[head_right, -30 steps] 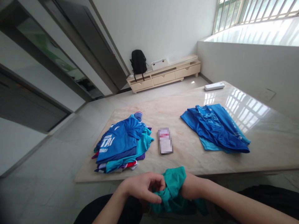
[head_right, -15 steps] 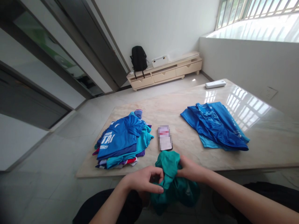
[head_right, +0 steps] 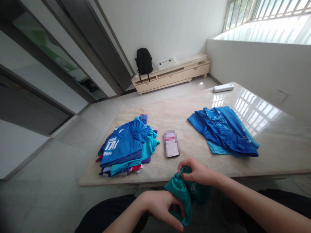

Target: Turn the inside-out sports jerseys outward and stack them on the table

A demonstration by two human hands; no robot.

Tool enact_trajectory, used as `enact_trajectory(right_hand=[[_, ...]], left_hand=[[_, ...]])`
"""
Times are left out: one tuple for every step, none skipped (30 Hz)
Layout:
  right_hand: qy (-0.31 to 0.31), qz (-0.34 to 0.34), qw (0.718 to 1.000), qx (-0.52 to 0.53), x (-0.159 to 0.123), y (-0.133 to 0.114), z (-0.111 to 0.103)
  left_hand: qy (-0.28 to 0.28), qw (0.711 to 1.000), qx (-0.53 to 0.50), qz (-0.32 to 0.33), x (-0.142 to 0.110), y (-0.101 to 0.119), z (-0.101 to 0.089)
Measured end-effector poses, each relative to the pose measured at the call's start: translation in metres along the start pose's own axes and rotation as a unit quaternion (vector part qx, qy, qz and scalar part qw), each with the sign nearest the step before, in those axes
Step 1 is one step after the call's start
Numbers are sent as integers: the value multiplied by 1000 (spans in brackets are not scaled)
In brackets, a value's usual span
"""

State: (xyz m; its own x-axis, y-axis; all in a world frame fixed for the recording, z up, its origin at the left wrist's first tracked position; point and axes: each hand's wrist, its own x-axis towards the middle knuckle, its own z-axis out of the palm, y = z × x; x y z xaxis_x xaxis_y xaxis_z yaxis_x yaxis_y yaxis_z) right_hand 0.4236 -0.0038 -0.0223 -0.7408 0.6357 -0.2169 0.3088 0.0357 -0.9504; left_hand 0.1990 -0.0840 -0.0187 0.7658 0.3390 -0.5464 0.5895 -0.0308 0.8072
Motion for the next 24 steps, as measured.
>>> enact_trajectory(right_hand=[[6,1,1000,-12,1,0,-1],[15,0,1000,-22,2,1,-2],[28,-3,999,-32,3,1,-4],[49,-8,998,-45,3,1,-4],[77,-13,995,-66,3,2,-5],[108,-19,989,-94,2,2,-5],[139,-28,982,-127,1,3,-5],[167,-42,972,-160,0,3,-5],[187,-58,962,-191,-2,4,-5],[202,-76,952,-218,-4,5,-5],[216,-93,942,-239,-6,5,-6],[231,-108,932,-259,-7,6,-7],[248,-120,920,-277,-9,7,-8],[267,-131,908,-294,-10,7,-9],[285,-143,897,-308,-10,7,-11],[301,-157,886,-317,-11,7,-13],[313,-171,876,-323,-11,6,-14],[323,-186,869,-326,-11,4,-15],[329,-199,863,-327,-11,3,-16],[330,-211,861,-325,-11,1,-16],[328,-221,861,-319,-11,-1,-16],[324,-230,863,-311,-12,-2,-15],[320,-236,867,-302,-12,-4,-14],[316,-238,871,-292,-12,-5,-12]], left_hand=[[5,1000,4,-5,0,-1,0],[13,1000,9,-10,0,-1,0],[23,1000,13,-14,0,-2,-1],[36,999,20,-18,0,-2,0],[49,998,29,-24,0,-1,0],[64,997,40,-32,0,0,1],[81,995,50,-41,1,1,2],[101,992,58,-48,1,2,3],[124,989,61,-53,1,3,5],[150,986,58,-54,1,5,6],[176,982,51,-49,1,7,6],[201,978,42,-41,1,8,6],[226,973,35,-36,2,10,6],[253,966,31,-37,2,12,5],[283,958,34,-44,3,14,3],[316,946,39,-57,4,15,1],[352,932,43,-70,4,17,-1],[390,916,46,-79,5,18,-2],[424,901,47,-80,6,19,-4],[453,888,45,-69,6,20,-5],[473,878,41,-51,7,22,-6],[486,873,36,-28,7,23,-6],[490,871,29,-5,8,25,-5],[487,873,22,13,10,26,-4]])
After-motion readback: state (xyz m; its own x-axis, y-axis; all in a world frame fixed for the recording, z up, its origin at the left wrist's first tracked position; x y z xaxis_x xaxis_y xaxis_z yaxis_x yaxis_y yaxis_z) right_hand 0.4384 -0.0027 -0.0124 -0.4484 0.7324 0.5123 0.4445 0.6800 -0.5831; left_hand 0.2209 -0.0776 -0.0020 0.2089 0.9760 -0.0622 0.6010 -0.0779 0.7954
